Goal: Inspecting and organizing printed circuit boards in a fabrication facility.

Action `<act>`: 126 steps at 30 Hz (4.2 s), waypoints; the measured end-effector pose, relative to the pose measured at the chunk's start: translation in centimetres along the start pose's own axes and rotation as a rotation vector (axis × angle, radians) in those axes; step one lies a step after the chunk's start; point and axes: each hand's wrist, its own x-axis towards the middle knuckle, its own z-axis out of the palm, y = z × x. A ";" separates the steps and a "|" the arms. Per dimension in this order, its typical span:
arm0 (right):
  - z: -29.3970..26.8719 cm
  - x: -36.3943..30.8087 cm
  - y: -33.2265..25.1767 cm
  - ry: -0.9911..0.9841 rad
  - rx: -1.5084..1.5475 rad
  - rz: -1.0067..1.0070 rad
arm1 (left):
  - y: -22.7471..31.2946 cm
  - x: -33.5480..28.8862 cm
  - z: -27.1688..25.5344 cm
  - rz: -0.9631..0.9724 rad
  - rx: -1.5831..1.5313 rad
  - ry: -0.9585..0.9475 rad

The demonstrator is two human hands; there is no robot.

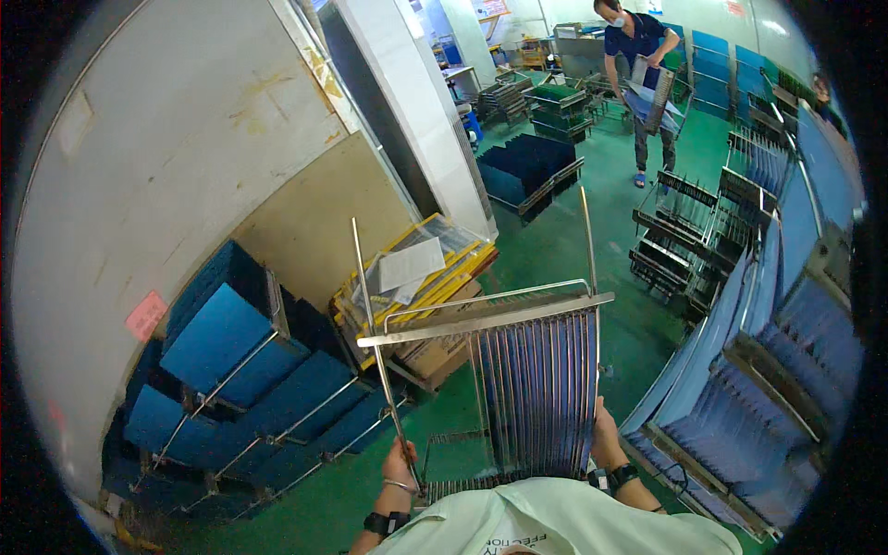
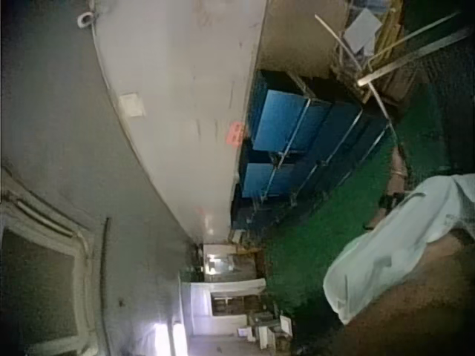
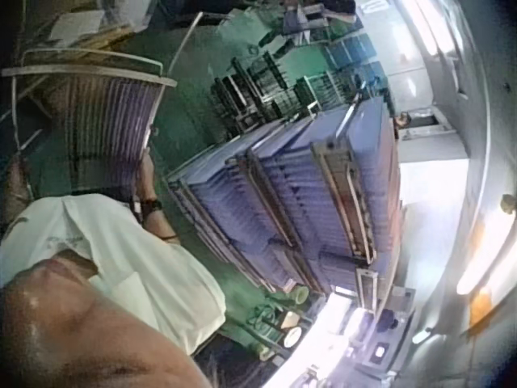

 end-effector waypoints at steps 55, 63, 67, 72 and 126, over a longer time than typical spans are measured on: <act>7.5 86.4 -60.8 0.305 0.148 -0.270 | 19.8 70.8 102.6 -0.038 0.206 -0.485; 2.5 101.2 -67.6 0.449 0.251 -0.353 | 18.6 80.8 121.7 -0.052 0.302 -0.620; 1.6 107.7 -76.1 0.477 0.221 -0.348 | 19.5 83.8 133.1 -0.183 0.396 -0.580; -0.9 115.8 -85.6 0.444 0.239 -0.188 | 18.8 87.2 143.2 -0.206 0.312 -0.636; -44.3 209.6 -112.8 0.833 0.749 0.041 | -26.7 147.6 231.8 -0.064 0.900 -0.630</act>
